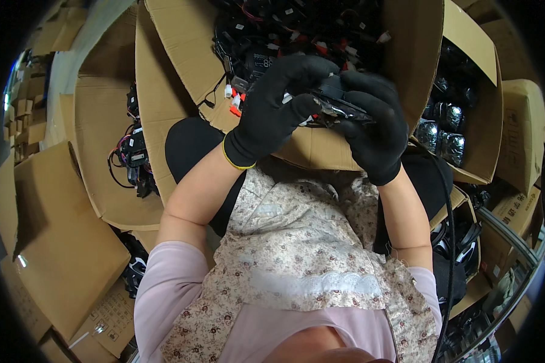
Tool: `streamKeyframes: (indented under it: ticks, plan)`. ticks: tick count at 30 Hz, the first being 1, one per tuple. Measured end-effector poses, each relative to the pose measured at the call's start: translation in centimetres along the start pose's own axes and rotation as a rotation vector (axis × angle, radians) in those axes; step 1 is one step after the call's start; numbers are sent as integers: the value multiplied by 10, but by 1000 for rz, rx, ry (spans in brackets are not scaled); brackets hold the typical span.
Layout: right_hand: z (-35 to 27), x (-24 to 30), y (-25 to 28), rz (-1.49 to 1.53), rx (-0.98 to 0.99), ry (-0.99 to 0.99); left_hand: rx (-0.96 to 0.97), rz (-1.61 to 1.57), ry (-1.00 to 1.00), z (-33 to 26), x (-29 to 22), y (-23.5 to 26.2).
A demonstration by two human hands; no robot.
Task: Inspecting and sorting digital speedometer displays for electric scooters or motorcycles.
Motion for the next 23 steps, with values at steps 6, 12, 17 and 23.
streamKeyframes:
  ticks: [6,12,17,23]
  plan:
    - [2,8,-6,-152,7,113,271,563,-188,15,-14,11]
    - [9,6,-8,-80,-21,-47,-32,34,24,6,-1,-1]
    - [12,-9,4,1,-42,-205,-94,-339,59,0,19,6]
    - [0,-16,-4,-73,50,-286,0,552,9,8,-3,6]
Point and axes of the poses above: each hand's wrist, its own z-axis towards the middle knuckle, its own y-axis out of the back of the hand, x = y × z, the point moved 4 cm from there along z, towards the middle knuckle, and after that the axes turned 14 degrees about x, right-handed, at the moved point
